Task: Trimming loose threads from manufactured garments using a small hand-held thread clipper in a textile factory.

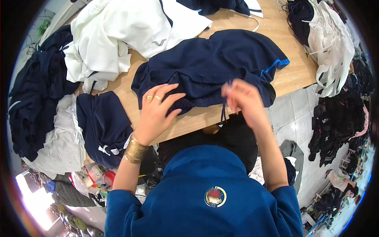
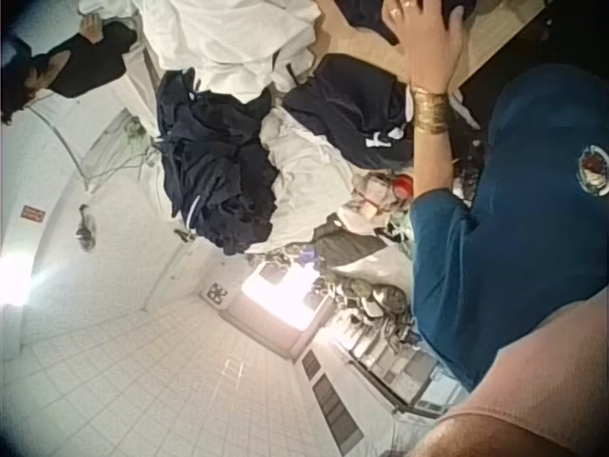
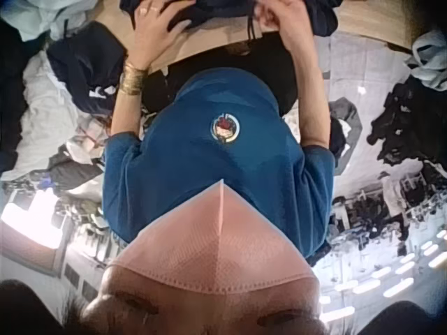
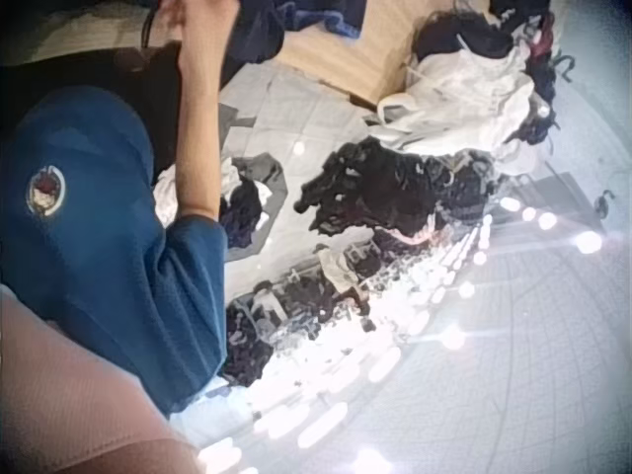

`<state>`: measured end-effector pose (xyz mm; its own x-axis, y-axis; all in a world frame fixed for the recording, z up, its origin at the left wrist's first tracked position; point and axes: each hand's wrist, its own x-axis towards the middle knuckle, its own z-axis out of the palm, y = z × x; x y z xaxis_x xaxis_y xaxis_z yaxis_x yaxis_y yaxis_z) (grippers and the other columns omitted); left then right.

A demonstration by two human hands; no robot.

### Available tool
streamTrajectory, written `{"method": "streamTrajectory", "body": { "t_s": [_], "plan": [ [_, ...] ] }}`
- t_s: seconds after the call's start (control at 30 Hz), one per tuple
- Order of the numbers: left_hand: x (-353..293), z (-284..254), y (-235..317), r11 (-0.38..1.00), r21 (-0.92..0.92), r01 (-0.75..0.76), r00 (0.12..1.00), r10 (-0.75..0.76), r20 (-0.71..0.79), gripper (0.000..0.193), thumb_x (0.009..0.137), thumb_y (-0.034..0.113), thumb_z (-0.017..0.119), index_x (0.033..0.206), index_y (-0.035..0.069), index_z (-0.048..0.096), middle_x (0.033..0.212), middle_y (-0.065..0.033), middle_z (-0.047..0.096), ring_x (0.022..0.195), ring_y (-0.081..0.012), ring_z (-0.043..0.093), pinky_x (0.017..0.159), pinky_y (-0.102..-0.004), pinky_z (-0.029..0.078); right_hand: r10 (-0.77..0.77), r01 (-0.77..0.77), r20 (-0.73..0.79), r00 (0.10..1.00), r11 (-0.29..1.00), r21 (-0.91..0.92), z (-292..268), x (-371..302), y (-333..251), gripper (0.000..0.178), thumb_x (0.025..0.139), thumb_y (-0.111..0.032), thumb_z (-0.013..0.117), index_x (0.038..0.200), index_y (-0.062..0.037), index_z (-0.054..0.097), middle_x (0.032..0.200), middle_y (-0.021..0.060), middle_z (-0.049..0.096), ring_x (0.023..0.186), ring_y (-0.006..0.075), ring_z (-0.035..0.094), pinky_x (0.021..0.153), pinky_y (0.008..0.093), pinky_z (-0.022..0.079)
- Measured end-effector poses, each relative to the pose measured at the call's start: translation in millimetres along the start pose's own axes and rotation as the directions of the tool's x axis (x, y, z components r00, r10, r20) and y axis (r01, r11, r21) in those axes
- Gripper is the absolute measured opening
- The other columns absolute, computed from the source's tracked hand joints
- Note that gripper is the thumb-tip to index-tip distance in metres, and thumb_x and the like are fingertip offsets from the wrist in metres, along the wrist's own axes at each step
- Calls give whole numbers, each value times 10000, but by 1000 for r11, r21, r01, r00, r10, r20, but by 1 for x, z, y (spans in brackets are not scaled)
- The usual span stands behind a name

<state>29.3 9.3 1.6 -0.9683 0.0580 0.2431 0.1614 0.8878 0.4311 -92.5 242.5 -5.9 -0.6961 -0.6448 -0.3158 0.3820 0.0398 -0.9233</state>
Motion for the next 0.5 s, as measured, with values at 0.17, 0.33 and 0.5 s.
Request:
{"method": "streamTrajectory", "body": {
  "t_s": [0.17, 0.33, 0.5],
  "plan": [
    [7, 20, -10, 993, 76, -94, 995, 91, 39, 261, 671, 148, 712, 921, 151, 637, 1100, 23, 557, 1035, -195, 477, 896, -371, 273, -396, 351, 46, 917, 746, -566, 4, 17, -19, 473, 803, -168, 646, 1241, -81, 490, 1064, 87, 606, 940, 167, 565, 823, 278, 442],
    [3, 16, -11, 991, 69, -118, 990, 122, -73, 168, 664, 114, 703, 802, 135, 609, 981, 43, 587, 947, -179, 506, 848, -362, 288, -363, 371, 217, 906, 436, -820, 15, -1, 29, 426, 694, -149, 700, 1104, -105, 597, 1183, 56, 530, 1120, 247, 443, 964, 366, 320],
    [-5, 23, 0, 1000, 21, -20, 999, 21, -37, 166, 668, 95, 694, 794, 121, 589, 1016, 19, 573, 980, -195, 503, 872, -377, 296, -375, 348, 180, 909, 448, -823, -1, 3, 28, 317, 728, -75, 656, 1042, -77, 617, 1071, 68, 594, 1002, 210, 526, 866, 331, 401]
  ]
}}
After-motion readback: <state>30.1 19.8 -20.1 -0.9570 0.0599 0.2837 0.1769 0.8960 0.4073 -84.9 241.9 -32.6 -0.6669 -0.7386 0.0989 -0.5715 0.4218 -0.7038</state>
